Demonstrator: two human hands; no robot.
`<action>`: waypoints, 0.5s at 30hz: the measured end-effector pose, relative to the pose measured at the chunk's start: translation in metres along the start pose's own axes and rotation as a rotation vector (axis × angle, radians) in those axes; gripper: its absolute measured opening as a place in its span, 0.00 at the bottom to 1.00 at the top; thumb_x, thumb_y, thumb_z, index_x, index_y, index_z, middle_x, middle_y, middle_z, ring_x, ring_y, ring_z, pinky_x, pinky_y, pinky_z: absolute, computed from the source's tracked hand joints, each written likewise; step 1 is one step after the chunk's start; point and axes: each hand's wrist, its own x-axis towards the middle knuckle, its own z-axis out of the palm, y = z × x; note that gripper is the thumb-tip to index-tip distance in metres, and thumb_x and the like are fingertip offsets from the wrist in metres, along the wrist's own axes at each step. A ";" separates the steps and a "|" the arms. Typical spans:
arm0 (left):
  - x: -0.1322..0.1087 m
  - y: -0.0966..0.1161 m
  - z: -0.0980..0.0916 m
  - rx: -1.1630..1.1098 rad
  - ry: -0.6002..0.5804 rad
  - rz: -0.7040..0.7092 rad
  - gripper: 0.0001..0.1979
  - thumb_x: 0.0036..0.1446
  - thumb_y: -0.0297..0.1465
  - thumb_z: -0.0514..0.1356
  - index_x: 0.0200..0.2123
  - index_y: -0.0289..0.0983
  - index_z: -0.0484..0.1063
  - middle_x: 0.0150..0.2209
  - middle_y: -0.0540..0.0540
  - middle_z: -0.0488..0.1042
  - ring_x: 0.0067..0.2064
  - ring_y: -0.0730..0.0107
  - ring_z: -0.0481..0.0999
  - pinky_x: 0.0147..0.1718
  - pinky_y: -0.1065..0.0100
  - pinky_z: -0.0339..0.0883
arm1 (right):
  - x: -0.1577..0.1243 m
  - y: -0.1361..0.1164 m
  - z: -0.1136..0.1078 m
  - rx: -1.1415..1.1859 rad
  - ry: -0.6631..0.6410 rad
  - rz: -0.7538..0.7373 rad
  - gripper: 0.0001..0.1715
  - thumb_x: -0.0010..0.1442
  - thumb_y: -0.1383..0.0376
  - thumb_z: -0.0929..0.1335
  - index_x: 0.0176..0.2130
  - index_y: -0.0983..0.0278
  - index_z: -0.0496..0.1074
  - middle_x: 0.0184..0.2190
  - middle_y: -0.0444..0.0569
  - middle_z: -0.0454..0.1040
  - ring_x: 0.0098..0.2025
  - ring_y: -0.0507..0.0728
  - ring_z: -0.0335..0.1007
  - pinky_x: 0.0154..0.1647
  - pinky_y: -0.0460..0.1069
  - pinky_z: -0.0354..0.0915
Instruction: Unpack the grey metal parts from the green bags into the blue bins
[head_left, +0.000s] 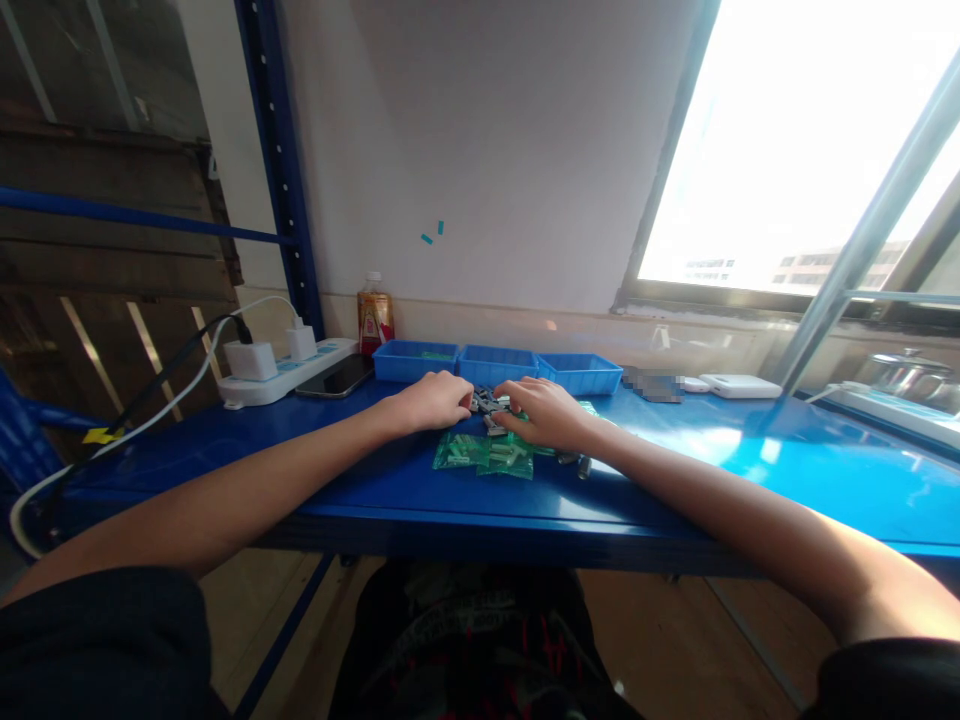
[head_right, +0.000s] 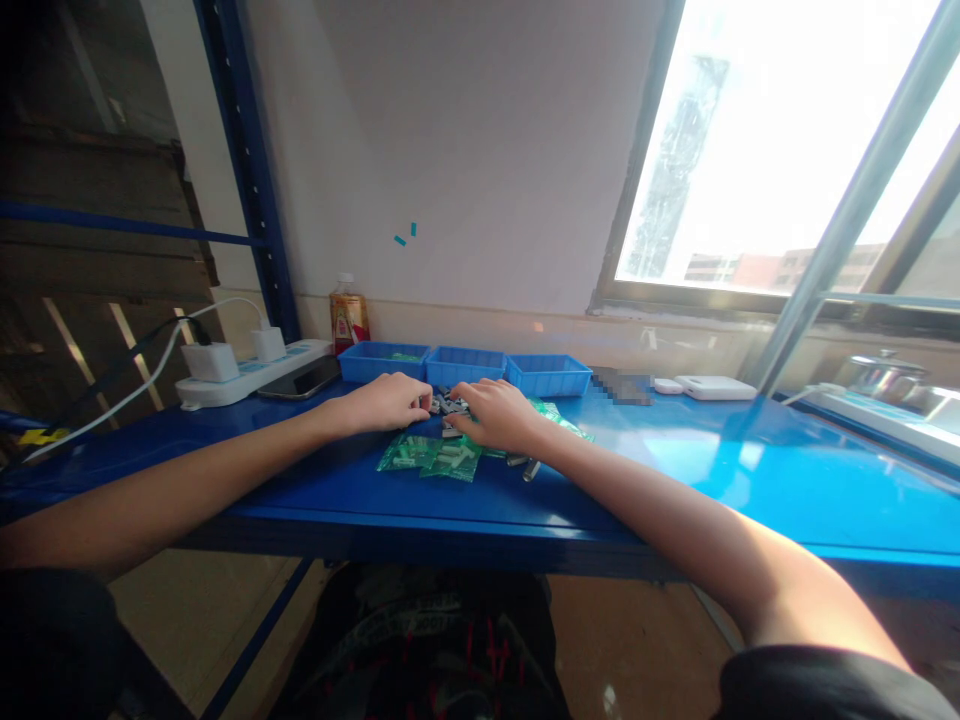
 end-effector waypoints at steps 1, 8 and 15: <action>0.000 -0.001 0.000 0.004 0.003 -0.011 0.06 0.51 0.31 0.58 0.31 0.39 0.74 0.32 0.44 0.78 0.32 0.62 0.76 0.31 0.69 0.63 | 0.000 0.000 0.000 -0.001 -0.001 -0.001 0.19 0.63 0.54 0.64 0.48 0.64 0.68 0.34 0.50 0.76 0.37 0.57 0.69 0.35 0.49 0.56; 0.002 -0.004 0.000 -0.200 0.105 0.018 0.09 0.49 0.25 0.56 0.35 0.37 0.71 0.32 0.46 0.77 0.34 0.63 0.76 0.33 0.69 0.65 | -0.001 0.001 0.000 0.021 0.064 -0.027 0.17 0.63 0.57 0.64 0.47 0.64 0.68 0.34 0.49 0.76 0.38 0.58 0.70 0.36 0.49 0.57; 0.002 0.007 -0.003 -0.966 0.121 0.119 0.18 0.52 0.36 0.62 0.43 0.35 0.62 0.38 0.46 0.73 0.38 0.68 0.75 0.36 0.69 0.68 | -0.001 0.002 -0.004 0.095 0.260 -0.104 0.10 0.62 0.61 0.65 0.42 0.63 0.69 0.34 0.48 0.75 0.38 0.56 0.69 0.38 0.48 0.59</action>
